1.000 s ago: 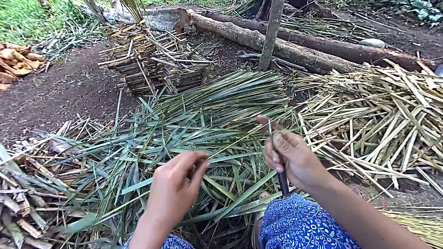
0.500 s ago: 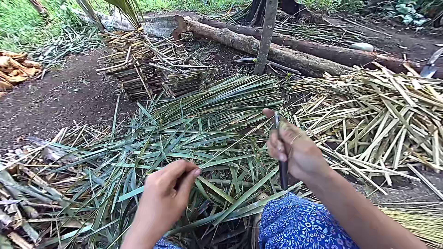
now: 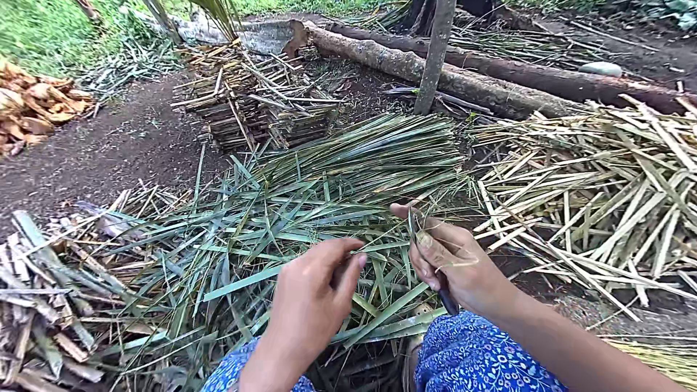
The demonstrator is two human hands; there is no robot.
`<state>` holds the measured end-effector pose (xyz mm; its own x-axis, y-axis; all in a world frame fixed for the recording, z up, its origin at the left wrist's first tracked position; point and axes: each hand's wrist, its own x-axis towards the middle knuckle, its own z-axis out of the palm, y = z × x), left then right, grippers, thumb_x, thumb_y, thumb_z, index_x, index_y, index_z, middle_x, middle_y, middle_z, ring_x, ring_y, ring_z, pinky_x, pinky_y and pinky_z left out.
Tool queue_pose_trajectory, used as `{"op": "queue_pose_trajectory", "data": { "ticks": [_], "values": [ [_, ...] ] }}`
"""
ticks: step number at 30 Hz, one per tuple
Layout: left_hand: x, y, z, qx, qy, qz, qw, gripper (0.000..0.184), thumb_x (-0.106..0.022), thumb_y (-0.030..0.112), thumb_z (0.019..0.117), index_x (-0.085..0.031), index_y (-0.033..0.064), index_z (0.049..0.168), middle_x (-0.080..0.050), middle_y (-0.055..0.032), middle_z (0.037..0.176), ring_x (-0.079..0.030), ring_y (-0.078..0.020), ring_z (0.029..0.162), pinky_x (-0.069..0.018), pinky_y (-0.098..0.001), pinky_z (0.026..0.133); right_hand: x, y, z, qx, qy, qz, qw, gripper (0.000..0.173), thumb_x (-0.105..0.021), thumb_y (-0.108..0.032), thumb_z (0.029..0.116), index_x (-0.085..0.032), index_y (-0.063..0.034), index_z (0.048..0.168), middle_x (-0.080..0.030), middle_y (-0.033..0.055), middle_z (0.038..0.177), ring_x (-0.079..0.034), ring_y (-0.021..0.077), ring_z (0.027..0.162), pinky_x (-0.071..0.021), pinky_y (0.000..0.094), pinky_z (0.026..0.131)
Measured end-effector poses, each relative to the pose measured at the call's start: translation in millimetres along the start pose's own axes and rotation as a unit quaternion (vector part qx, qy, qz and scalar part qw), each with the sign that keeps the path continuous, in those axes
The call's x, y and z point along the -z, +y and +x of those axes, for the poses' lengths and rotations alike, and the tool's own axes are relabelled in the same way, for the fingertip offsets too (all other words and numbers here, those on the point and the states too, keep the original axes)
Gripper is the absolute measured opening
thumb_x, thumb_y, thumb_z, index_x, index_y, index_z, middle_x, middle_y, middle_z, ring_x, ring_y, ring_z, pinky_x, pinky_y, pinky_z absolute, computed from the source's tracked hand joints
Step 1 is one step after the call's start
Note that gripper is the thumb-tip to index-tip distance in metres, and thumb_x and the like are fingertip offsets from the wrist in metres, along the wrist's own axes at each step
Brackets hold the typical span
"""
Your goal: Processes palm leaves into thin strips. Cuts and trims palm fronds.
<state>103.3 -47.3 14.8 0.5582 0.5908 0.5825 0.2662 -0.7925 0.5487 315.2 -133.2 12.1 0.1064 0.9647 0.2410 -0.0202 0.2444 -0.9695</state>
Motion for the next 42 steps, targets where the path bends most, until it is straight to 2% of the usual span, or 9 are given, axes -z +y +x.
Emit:
{"op": "queue_pose_trajectory", "data": {
  "ticks": [4, 6, 14, 18, 20, 29, 34, 38, 42],
  "values": [
    [-5, 7, 4, -0.018, 0.039, -0.051, 0.998, 0.018, -0.063, 0.017, 0.0990, -0.075, 0.0043, 0.095, -0.071, 0.0006, 0.080, -0.063, 0.0040, 0.070, -0.0524, -0.0106, 0.066, -4, -3, -3, 0.013, -0.029, -0.007, 0.999, 0.046, -0.052, -0.041, 0.1054, -0.053, -0.0208, 0.147, -0.053, -0.0164, 0.071, -0.051, -0.0070, 0.059, -0.0451, 0.0090, 0.055],
    [-6, 8, 4, -0.027, 0.051, -0.060, 0.997, 0.016, -0.065, 0.015, 0.0976, -0.076, 0.0034, 0.093, -0.071, 0.0008, 0.079, -0.063, 0.0048, 0.069, -0.0519, -0.0097, 0.065, -2, -3, -4, 0.013, -0.042, 0.013, 0.999, 0.047, -0.052, -0.037, 0.1062, -0.050, -0.0196, 0.150, -0.053, -0.0153, 0.071, -0.052, -0.0065, 0.059, -0.0452, 0.0087, 0.055],
    [-9, 10, 2, -0.038, 0.056, -0.075, 0.995, 0.014, -0.068, 0.012, 0.0944, -0.076, 0.0017, 0.090, -0.071, -0.0004, 0.078, -0.062, 0.0052, 0.068, -0.0507, -0.0089, 0.064, -7, -10, -11, -0.009, -0.106, 0.005, 0.994, 0.049, -0.052, -0.040, 0.1059, -0.050, -0.0159, 0.149, -0.055, -0.0168, 0.075, -0.050, -0.0093, 0.061, -0.0426, 0.0071, 0.054],
    [-9, 13, 2, -0.042, 0.070, -0.087, 0.993, 0.012, -0.069, 0.010, 0.0923, -0.075, 0.0010, 0.088, -0.071, -0.0001, 0.076, -0.061, 0.0060, 0.068, -0.0503, -0.0086, 0.063, -12, -10, -12, -0.002, -0.136, -0.018, 0.991, 0.050, -0.051, -0.035, 0.1067, -0.049, -0.0064, 0.148, -0.056, -0.0179, 0.080, -0.049, -0.0118, 0.064, -0.0421, 0.0056, 0.057],
    [-9, 14, 2, -0.046, 0.077, -0.084, 0.992, 0.011, -0.068, 0.008, 0.0911, -0.074, 0.0010, 0.086, -0.070, 0.0000, 0.075, -0.061, 0.0059, 0.067, -0.0502, -0.0086, 0.063, -14, -10, -12, -0.002, -0.141, -0.033, 0.989, 0.052, -0.051, -0.035, 0.1064, -0.048, -0.0034, 0.147, -0.056, -0.0168, 0.081, -0.048, -0.0120, 0.064, -0.0418, 0.0056, 0.056],
    [-11, 16, 2, -0.065, 0.095, -0.069, 0.991, 0.009, -0.069, 0.007, 0.0899, -0.074, 0.0019, 0.085, -0.070, -0.0007, 0.075, -0.061, 0.0041, 0.069, -0.0491, -0.0090, 0.063, -15, -7, -12, 0.036, -0.122, -0.078, 0.989, 0.049, -0.050, -0.032, 0.1068, -0.051, -0.0021, 0.146, -0.058, -0.0158, 0.082, -0.048, -0.0135, 0.065, -0.0420, 0.0043, 0.058],
    [-11, 15, 1, -0.100, 0.104, -0.006, 0.990, 0.011, -0.067, 0.010, 0.0923, -0.074, 0.0043, 0.084, -0.065, -0.0022, 0.070, -0.058, -0.0015, 0.065, -0.0453, -0.0127, 0.060, -15, -8, -13, 0.051, -0.107, -0.065, 0.991, 0.049, -0.050, -0.035, 0.1065, -0.053, -0.0051, 0.145, -0.058, -0.0180, 0.081, -0.047, -0.0144, 0.065, -0.0416, 0.0045, 0.057],
    [-5, 12, -1, -0.110, 0.094, 0.009, 0.989, 0.012, -0.067, 0.011, 0.0944, -0.073, 0.0040, 0.086, -0.064, -0.0025, 0.070, -0.057, -0.0025, 0.064, -0.0442, -0.0135, 0.059, -4, -11, -12, 0.052, -0.069, -0.048, 0.995, 0.045, -0.051, -0.040, 0.1057, -0.056, -0.0221, 0.146, -0.054, -0.0164, 0.072, -0.048, -0.0099, 0.060, -0.0422, 0.0077, 0.055],
    [0, 7, -4, -0.114, 0.088, 0.031, 0.989, 0.013, -0.066, 0.012, 0.0954, -0.073, 0.0048, 0.086, -0.064, -0.0028, 0.070, -0.058, -0.0038, 0.064, -0.0455, -0.0144, 0.059, 10, -17, -11, 0.047, -0.025, -0.012, 0.999, 0.045, -0.054, -0.042, 0.1044, -0.055, -0.0251, 0.146, -0.053, -0.0135, 0.068, -0.048, -0.0068, 0.055, -0.0421, 0.0084, 0.051]
  ]
}}
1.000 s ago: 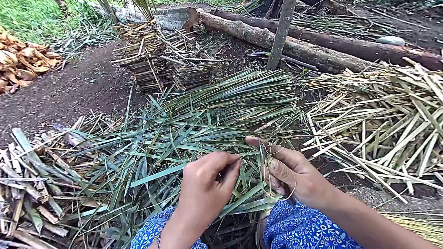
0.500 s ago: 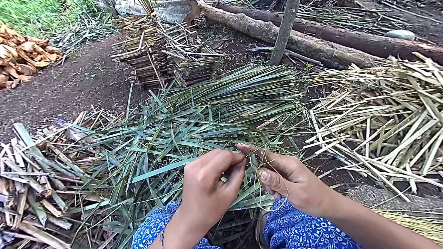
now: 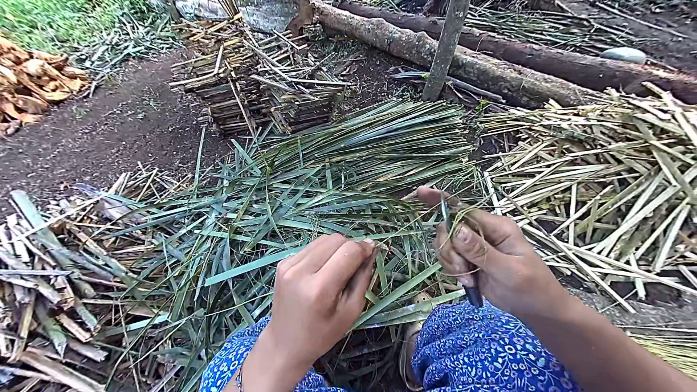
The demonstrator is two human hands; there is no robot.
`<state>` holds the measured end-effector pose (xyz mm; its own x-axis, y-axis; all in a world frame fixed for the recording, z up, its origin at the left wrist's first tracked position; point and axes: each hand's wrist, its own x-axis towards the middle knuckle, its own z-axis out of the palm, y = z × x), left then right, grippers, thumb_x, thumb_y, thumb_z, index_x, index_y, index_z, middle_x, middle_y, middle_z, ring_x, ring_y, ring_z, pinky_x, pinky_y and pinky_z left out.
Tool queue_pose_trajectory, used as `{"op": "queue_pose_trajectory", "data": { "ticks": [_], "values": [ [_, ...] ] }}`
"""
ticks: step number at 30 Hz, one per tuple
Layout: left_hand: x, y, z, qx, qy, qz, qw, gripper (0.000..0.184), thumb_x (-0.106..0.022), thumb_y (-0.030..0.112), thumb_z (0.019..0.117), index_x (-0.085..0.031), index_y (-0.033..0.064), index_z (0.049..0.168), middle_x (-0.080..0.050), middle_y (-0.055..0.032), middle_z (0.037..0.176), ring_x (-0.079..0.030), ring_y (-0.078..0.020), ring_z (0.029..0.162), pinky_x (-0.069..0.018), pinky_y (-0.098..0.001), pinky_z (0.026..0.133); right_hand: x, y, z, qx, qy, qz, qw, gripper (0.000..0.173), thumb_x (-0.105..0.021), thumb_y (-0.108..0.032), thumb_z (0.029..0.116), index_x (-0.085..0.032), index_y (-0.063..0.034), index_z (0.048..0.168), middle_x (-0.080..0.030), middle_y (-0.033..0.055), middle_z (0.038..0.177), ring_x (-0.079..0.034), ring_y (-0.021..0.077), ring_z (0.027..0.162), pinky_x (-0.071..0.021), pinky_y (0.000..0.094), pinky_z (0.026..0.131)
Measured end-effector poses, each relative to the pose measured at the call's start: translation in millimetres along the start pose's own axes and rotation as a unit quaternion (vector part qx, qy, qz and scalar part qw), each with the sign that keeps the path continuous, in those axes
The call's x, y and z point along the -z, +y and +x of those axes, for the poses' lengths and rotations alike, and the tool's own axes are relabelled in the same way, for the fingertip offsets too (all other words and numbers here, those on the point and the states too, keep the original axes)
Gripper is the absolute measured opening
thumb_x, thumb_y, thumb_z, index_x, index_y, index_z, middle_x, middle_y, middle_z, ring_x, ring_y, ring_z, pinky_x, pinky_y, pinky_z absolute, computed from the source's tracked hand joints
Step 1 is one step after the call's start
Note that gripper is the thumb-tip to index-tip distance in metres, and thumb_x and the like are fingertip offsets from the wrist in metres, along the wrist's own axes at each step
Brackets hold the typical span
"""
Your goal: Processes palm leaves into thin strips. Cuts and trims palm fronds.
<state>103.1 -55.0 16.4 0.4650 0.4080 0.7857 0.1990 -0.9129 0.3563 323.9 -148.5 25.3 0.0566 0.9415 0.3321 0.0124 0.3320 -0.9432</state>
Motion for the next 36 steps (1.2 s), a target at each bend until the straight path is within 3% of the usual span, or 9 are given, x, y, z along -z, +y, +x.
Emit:
{"op": "queue_pose_trajectory", "data": {
  "ticks": [7, 11, 16, 18, 22, 27, 29, 32, 36],
  "values": [
    [7, -9, -6, -0.012, -0.017, 0.014, 1.000, 0.015, -0.065, 0.013, 0.0972, -0.072, 0.0049, 0.087, -0.061, -0.0036, 0.069, -0.056, -0.0058, 0.063, -0.0433, -0.0152, 0.059, 16, -11, 1, 0.004, 0.071, 0.014, 0.997, 0.044, -0.053, -0.037, 0.1051, -0.055, -0.0228, 0.146, -0.053, -0.0116, 0.063, -0.049, -0.0038, 0.051, -0.0437, 0.0104, 0.050],
    [19, -25, -13, 0.024, -0.023, 0.005, 0.999, 0.016, -0.064, 0.015, 0.0976, -0.072, 0.0044, 0.089, -0.064, -0.0029, 0.072, -0.055, -0.0008, 0.064, -0.0437, -0.0116, 0.059, 44, -23, 3, 0.030, 0.183, 0.016, 0.983, 0.041, -0.031, -0.024, 0.1093, -0.052, -0.0229, 0.144, -0.052, -0.0114, 0.062, -0.046, -0.0022, 0.046, -0.0424, 0.0123, 0.045],
    [39, -46, -18, 0.087, -0.012, 0.020, 0.996, 0.019, -0.065, 0.020, 0.0972, -0.072, 0.0037, 0.089, -0.063, 0.0023, 0.072, -0.052, 0.0068, 0.062, -0.0432, -0.0087, 0.057, 76, -21, 1, 0.068, 0.324, 0.082, 0.940, 0.050, -0.009, -0.028, 0.1124, -0.052, -0.0248, 0.138, -0.050, -0.0130, 0.059, -0.047, -0.0022, 0.044, -0.0427, 0.0131, 0.045],
    [39, -47, -19, 0.096, -0.011, 0.003, 0.995, 0.019, -0.065, 0.020, 0.0969, -0.072, 0.0038, 0.090, -0.064, 0.0033, 0.074, -0.053, 0.0085, 0.063, -0.0441, -0.0076, 0.058, 67, -17, 0, 0.032, 0.285, 0.049, 0.957, 0.044, -0.015, -0.030, 0.1121, -0.050, -0.0278, 0.139, -0.051, -0.0145, 0.059, -0.046, -0.0029, 0.045, -0.0428, 0.0133, 0.045],
    [30, -40, -19, 0.089, -0.025, -0.040, 0.995, 0.019, -0.065, 0.019, 0.0976, -0.073, 0.0026, 0.090, -0.066, 0.0018, 0.075, -0.054, 0.0089, 0.065, -0.0444, -0.0063, 0.060, 38, -4, 0, -0.052, 0.087, 0.047, 0.994, 0.049, -0.054, -0.046, 0.1029, -0.046, -0.0301, 0.149, -0.056, -0.0112, 0.064, -0.052, -0.0015, 0.050, -0.0478, 0.0136, 0.050],
    [14, -24, -13, 0.068, -0.060, -0.079, 0.993, 0.019, -0.065, 0.019, 0.0991, -0.071, 0.0027, 0.093, -0.066, 0.0001, 0.076, -0.055, 0.0068, 0.065, -0.0447, -0.0069, 0.061, -4, 1, 1, -0.102, -0.086, 0.053, 0.990, 0.057, -0.054, -0.038, 0.1046, -0.037, -0.0190, 0.156, -0.057, -0.0144, 0.078, -0.053, -0.0061, 0.062, -0.0467, 0.0107, 0.055],
    [8, -20, -12, 0.054, -0.081, -0.076, 0.992, 0.021, -0.062, 0.022, 0.1008, -0.072, 0.0043, 0.095, -0.067, -0.0010, 0.078, -0.056, 0.0043, 0.067, -0.0457, -0.0080, 0.062, -19, 3, 2, -0.070, -0.090, 0.072, 0.991, 0.040, -0.050, -0.032, 0.1069, -0.051, -0.0099, 0.140, -0.056, -0.0145, 0.079, -0.053, -0.0063, 0.063, -0.0467, 0.0116, 0.056],
    [6, -25, -13, 0.031, -0.118, -0.021, 0.992, 0.026, -0.054, 0.028, 0.1061, -0.071, 0.0082, 0.101, -0.071, -0.0032, 0.083, -0.063, -0.0039, 0.072, -0.0508, -0.0165, 0.068, -26, 4, 6, 0.025, -0.023, 0.066, 0.997, 0.021, -0.048, -0.030, 0.1085, -0.058, -0.0121, 0.109, -0.055, -0.0158, 0.079, -0.054, -0.0076, 0.067, -0.0481, 0.0118, 0.061],
    [28, -58, -27, 0.046, -0.189, 0.109, 0.975, 0.027, -0.054, 0.020, 0.1051, -0.073, 0.0010, 0.104, -0.073, -0.0162, 0.091, -0.072, -0.0308, 0.085, -0.0573, -0.0475, 0.076, 3, -13, 10, 0.143, 0.132, 0.084, 0.977, 0.024, -0.050, -0.043, 0.1053, -0.063, -0.0233, 0.105, -0.061, -0.0128, 0.074, -0.060, -0.0039, 0.066, -0.0521, 0.0138, 0.064]
  ]
}}
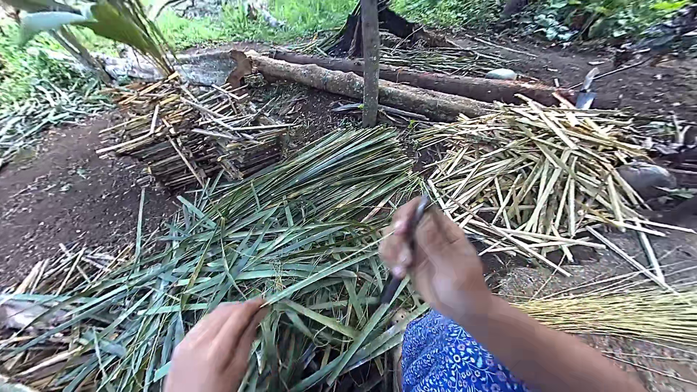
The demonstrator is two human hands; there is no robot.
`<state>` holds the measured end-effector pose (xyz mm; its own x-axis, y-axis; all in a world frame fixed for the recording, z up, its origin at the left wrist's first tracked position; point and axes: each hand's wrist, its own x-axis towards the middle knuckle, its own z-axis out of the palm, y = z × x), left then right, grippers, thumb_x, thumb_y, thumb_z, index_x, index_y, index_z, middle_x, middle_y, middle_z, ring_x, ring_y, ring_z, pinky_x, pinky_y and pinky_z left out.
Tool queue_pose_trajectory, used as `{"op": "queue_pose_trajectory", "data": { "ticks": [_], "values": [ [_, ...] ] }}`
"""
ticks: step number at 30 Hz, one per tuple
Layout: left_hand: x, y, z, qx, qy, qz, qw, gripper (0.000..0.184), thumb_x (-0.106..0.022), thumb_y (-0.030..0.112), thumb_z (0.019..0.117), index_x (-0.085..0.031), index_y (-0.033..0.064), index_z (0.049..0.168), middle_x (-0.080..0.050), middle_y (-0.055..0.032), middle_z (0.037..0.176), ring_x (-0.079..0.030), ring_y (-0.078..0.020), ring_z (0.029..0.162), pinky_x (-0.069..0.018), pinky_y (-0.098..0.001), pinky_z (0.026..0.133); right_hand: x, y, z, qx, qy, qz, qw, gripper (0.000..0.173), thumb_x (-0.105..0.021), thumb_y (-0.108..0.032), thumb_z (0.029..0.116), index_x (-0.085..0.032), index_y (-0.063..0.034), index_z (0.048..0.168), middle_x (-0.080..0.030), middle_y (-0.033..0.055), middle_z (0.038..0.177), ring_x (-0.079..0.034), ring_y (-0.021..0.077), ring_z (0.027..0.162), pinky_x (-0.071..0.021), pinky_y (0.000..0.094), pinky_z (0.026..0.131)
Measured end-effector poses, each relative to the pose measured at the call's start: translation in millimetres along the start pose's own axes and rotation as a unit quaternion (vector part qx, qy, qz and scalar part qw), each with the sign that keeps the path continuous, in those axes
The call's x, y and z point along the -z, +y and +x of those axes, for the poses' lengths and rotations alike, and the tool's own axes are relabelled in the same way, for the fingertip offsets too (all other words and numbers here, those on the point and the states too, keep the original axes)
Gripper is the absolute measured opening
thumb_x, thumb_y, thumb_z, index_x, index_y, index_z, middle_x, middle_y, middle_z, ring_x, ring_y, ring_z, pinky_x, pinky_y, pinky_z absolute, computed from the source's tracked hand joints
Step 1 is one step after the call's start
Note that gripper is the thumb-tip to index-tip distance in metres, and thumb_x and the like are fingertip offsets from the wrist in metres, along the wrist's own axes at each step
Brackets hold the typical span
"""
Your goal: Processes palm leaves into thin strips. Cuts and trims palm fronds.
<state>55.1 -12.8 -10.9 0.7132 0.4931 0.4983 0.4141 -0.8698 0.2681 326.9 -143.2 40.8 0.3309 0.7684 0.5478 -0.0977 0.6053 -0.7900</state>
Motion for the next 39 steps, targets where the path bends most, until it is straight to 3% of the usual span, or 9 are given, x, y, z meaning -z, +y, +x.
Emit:
{"op": "queue_pose_trajectory", "data": {
  "ticks": [6, 11, 13, 16, 20, 22, 24, 29, 39],
  "values": [
    [11, -100, -48, 0.081, -0.115, 0.088, 0.986, 0.027, -0.054, 0.013, 0.1042, -0.071, -0.0072, 0.108, -0.070, -0.0305, 0.106, -0.068, -0.0524, 0.102, -0.0522, -0.0686, 0.084, 32, -36, 14, 0.106, 0.140, 0.021, 0.984, 0.031, -0.037, -0.037, 0.1106, -0.062, -0.0220, 0.101, -0.057, -0.0112, 0.068, -0.058, 0.0002, 0.058, -0.0526, 0.0162, 0.058],
    [10, -144, -70, 0.164, -0.171, 0.110, 0.965, 0.027, -0.051, 0.009, 0.1041, -0.069, -0.0095, 0.112, -0.067, -0.0334, 0.116, -0.064, -0.0555, 0.109, -0.0485, -0.0728, 0.088, 34, -43, 17, 0.139, 0.145, 0.046, 0.979, 0.037, -0.027, -0.034, 0.1124, -0.058, -0.0179, 0.101, -0.055, -0.0081, 0.066, -0.058, 0.0021, 0.057, -0.0531, 0.0169, 0.057],
    [5, -146, -64, 0.167, -0.151, 0.101, 0.969, 0.026, -0.052, 0.009, 0.1033, -0.070, -0.0087, 0.111, -0.067, -0.0336, 0.112, -0.065, -0.0561, 0.104, -0.0488, -0.0744, 0.085, 30, -40, 17, 0.118, 0.139, 0.054, 0.982, 0.035, -0.029, -0.037, 0.1119, -0.060, -0.0196, 0.110, -0.056, -0.0086, 0.067, -0.057, 0.0020, 0.057, -0.0530, 0.0172, 0.057],
    [-3, -117, -32, 0.178, -0.005, 0.014, 0.984, 0.025, -0.055, 0.009, 0.1014, -0.070, -0.0087, 0.110, -0.069, -0.0305, 0.106, -0.069, -0.0454, 0.096, -0.0524, -0.0643, 0.086, 21, -31, 12, -0.013, 0.087, 0.078, 0.993, 0.037, -0.029, -0.041, 0.1111, -0.053, -0.0263, 0.136, -0.057, -0.0078, 0.067, -0.056, 0.0027, 0.054, -0.0530, 0.0181, 0.056],
    [-3, -40, 21, 0.247, 0.179, -0.237, 0.923, 0.022, -0.062, 0.010, 0.0980, -0.064, -0.0045, 0.115, -0.070, -0.0024, 0.101, -0.068, -0.0028, 0.082, -0.0587, -0.0243, 0.078, -7, -5, -1, -0.299, -0.035, 0.114, 0.947, 0.041, -0.030, -0.024, 0.1076, -0.046, -0.0182, 0.145, -0.057, -0.0062, 0.071, -0.055, 0.0019, 0.056, -0.0507, 0.0168, 0.057],
    [-4, -10, 37, 0.232, 0.243, -0.372, 0.865, 0.018, -0.064, 0.001, 0.0935, -0.060, 0.0045, 0.110, -0.072, 0.0071, 0.092, -0.071, -0.0036, 0.080, -0.0617, -0.0258, 0.078, -20, 8, -8, -0.391, -0.115, 0.101, 0.908, 0.042, -0.033, -0.021, 0.1055, -0.045, -0.0135, 0.145, -0.056, -0.0077, 0.073, -0.055, 0.0017, 0.058, -0.0509, 0.0174, 0.055],
    [-4, 17, 44, 0.223, 0.264, -0.456, 0.820, 0.019, -0.063, -0.005, 0.0921, -0.059, 0.0104, 0.103, -0.074, 0.0054, 0.089, -0.073, -0.0082, 0.081, -0.0624, -0.0287, 0.079, -29, 17, -15, -0.437, -0.174, 0.092, 0.878, 0.044, -0.036, -0.020, 0.1048, -0.041, -0.0135, 0.148, -0.057, -0.0075, 0.078, -0.057, 0.0021, 0.061, -0.0514, 0.0181, 0.057],
    [-11, 52, 34, 0.204, 0.254, -0.562, 0.760, 0.015, -0.071, -0.002, 0.0878, -0.069, 0.0125, 0.087, -0.076, -0.0027, 0.091, -0.074, -0.0109, 0.081, -0.0625, -0.0267, 0.075, -32, 25, -20, -0.403, -0.229, 0.118, 0.878, 0.051, -0.042, -0.016, 0.1034, -0.031, -0.0170, 0.153, -0.060, -0.0096, 0.080, -0.059, -0.0002, 0.063, -0.0521, 0.0150, 0.057],
    [-18, 86, 26, 0.247, 0.240, -0.659, 0.668, 0.012, -0.072, 0.000, 0.0891, -0.069, 0.0108, 0.087, -0.075, -0.0051, 0.088, -0.073, -0.0094, 0.078, -0.0616, -0.0245, 0.073, -33, 24, -20, -0.317, -0.276, 0.084, 0.903, 0.021, -0.047, -0.020, 0.1071, -0.048, -0.0179, 0.128, -0.058, -0.0138, 0.081, -0.053, -0.0063, 0.063, -0.0451, 0.0097, 0.055]
  ]
}}
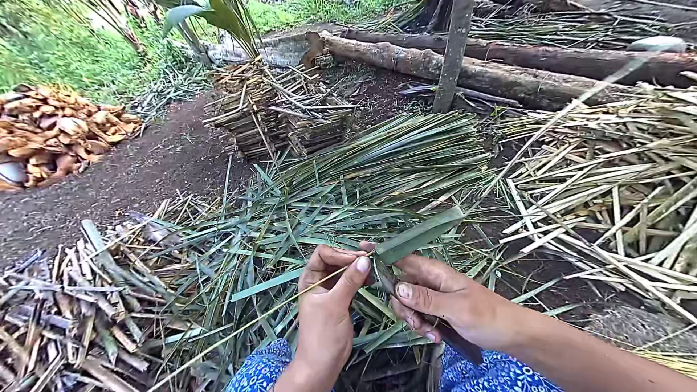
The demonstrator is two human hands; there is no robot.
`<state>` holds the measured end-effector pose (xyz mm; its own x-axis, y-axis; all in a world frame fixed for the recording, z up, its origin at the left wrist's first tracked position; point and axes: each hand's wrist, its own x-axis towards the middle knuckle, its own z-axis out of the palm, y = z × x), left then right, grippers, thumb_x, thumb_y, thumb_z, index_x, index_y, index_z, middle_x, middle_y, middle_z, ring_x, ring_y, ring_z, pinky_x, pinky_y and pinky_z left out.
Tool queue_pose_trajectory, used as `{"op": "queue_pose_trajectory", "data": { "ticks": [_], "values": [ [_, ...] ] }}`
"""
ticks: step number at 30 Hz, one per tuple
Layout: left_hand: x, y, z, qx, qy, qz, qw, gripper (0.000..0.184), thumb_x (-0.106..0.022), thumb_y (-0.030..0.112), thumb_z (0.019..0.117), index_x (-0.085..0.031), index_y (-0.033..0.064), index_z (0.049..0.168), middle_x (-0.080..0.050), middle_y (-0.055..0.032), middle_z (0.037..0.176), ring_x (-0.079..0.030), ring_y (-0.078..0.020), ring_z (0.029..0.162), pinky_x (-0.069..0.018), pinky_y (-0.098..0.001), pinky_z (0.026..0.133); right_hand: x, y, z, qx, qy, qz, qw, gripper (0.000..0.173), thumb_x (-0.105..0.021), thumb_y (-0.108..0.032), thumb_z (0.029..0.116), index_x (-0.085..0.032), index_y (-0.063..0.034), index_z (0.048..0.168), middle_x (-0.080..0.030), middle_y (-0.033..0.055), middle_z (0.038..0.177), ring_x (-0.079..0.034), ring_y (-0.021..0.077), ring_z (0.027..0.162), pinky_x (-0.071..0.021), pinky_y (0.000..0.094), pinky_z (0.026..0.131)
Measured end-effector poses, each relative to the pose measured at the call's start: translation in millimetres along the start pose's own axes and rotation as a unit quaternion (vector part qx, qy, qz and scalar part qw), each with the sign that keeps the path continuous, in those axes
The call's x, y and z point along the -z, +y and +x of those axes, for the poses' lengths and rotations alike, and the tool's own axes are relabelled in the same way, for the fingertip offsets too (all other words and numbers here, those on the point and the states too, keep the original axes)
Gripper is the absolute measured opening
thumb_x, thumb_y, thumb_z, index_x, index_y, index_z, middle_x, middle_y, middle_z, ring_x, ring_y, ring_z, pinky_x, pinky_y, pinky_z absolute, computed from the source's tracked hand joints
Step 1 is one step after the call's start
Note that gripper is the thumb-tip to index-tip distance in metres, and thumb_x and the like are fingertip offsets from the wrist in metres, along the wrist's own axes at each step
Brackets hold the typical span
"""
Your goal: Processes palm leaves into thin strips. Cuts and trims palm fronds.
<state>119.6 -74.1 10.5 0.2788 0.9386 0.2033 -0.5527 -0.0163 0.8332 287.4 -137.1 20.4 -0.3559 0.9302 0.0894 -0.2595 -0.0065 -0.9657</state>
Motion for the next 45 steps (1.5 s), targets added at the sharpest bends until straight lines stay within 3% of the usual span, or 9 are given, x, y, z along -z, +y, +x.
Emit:
{"op": "queue_pose_trajectory", "data": {
  "ticks": [5, 7, 12, 19, 23, 27, 32, 39, 45],
  "values": [
    [-6, -2, -6, 0.076, 0.031, -0.052, 0.995, 0.016, -0.062, -0.006, 0.0925, -0.063, 0.0086, 0.086, -0.074, -0.0063, 0.089, -0.072, -0.0096, 0.075, -0.0618, -0.0252, 0.072, 0, 0, 3, -0.010, 0.002, -0.014, 1.000, 0.031, -0.046, -0.021, 0.1075, -0.046, -0.0159, 0.139, -0.055, -0.0140, 0.080, -0.051, -0.0068, 0.062, -0.0430, 0.0090, 0.054],
    [-5, -3, -6, 0.076, 0.032, -0.057, 0.995, 0.017, -0.063, -0.007, 0.0912, -0.065, 0.0078, 0.085, -0.074, -0.0075, 0.085, -0.072, -0.0110, 0.074, -0.0617, -0.0261, 0.073, 0, -1, 4, -0.013, 0.033, -0.012, 0.999, 0.024, -0.047, -0.020, 0.1069, -0.053, -0.0154, 0.129, -0.057, -0.0137, 0.078, -0.051, -0.0063, 0.060, -0.0430, 0.0090, 0.053],
    [4, -15, -1, -0.026, 0.004, -0.001, 1.000, 0.014, -0.071, -0.004, 0.0876, -0.069, 0.0097, 0.085, -0.074, -0.0051, 0.087, -0.073, -0.0099, 0.081, -0.0616, -0.0258, 0.076, 0, -2, 7, -0.015, 0.116, -0.015, 0.993, 0.015, -0.051, -0.014, 0.1039, -0.062, -0.0128, 0.114, -0.060, -0.0113, 0.075, -0.054, -0.0047, 0.058, -0.0443, 0.0098, 0.051],
    [13, -23, 10, -0.101, 0.009, 0.060, 0.993, 0.016, -0.074, -0.003, 0.0864, -0.069, 0.0120, 0.084, -0.073, -0.0014, 0.085, -0.071, -0.0082, 0.075, -0.0615, -0.0243, 0.073, 23, -6, 24, 0.009, 0.298, -0.048, 0.953, 0.032, -0.042, -0.008, 0.1043, -0.062, -0.0082, 0.130, -0.060, -0.0066, 0.068, -0.051, -0.0013, 0.052, -0.0447, 0.0125, 0.050],
    [40, -15, 14, -0.173, 0.017, 0.138, 0.975, 0.013, -0.077, 0.008, 0.0886, -0.071, 0.0200, 0.088, -0.073, 0.0046, 0.088, -0.071, -0.0072, 0.080, -0.0617, -0.0243, 0.076, 71, -17, 27, 0.038, 0.441, 0.026, 0.897, 0.036, -0.029, -0.027, 0.1132, -0.056, -0.0155, 0.135, -0.047, -0.0082, 0.063, -0.044, 0.0004, 0.045, -0.0419, 0.0150, 0.044],
    [46, -22, 20, -0.196, 0.029, 0.189, 0.962, 0.019, -0.076, 0.004, 0.0873, -0.068, 0.0207, 0.088, -0.072, 0.0082, 0.090, -0.071, -0.0050, 0.083, -0.0614, -0.0228, 0.077, 58, 0, 19, -0.057, 0.224, -0.010, 0.973, 0.039, -0.031, -0.018, 0.1078, -0.051, -0.0154, 0.142, -0.055, -0.0073, 0.067, -0.050, -0.0009, 0.050, -0.0453, 0.0132, 0.048],
    [43, -26, 16, -0.255, -0.012, 0.222, 0.941, 0.015, -0.076, 0.008, 0.0898, -0.069, 0.0208, 0.093, -0.072, 0.0102, 0.098, -0.070, -0.0017, 0.091, -0.0598, -0.0187, 0.081, 23, 5, 29, -0.094, 0.026, 0.036, 0.995, 0.043, -0.042, -0.025, 0.1064, -0.043, -0.0158, 0.148, -0.054, -0.0124, 0.071, -0.050, -0.0046, 0.053, -0.0422, 0.0097, 0.048],
    [43, -32, 16, -0.320, -0.067, 0.244, 0.913, 0.010, -0.072, 0.008, 0.0929, -0.070, 0.0169, 0.097, -0.071, 0.0068, 0.101, -0.069, -0.0063, 0.100, -0.0595, -0.0242, 0.088, 4, 3, 26, -0.085, -0.017, 0.059, 0.994, 0.044, -0.044, -0.021, 0.1067, -0.039, -0.0144, 0.150, -0.051, -0.0119, 0.071, -0.049, -0.0044, 0.053, -0.0408, 0.0093, 0.046],
    [37, -30, 11, -0.340, -0.084, 0.252, 0.902, 0.009, -0.073, 0.009, 0.0933, -0.068, 0.0161, 0.095, -0.070, 0.0081, 0.097, -0.068, -0.0037, 0.098, -0.0574, -0.0213, 0.090, 4, 9, 25, 0.006, 0.036, -0.041, 0.999, 0.036, -0.050, -0.024, 0.1061, -0.055, -0.0081, 0.138, -0.053, -0.0143, 0.072, -0.047, -0.0076, 0.054, -0.0395, 0.0083, 0.047]
  ]
}}
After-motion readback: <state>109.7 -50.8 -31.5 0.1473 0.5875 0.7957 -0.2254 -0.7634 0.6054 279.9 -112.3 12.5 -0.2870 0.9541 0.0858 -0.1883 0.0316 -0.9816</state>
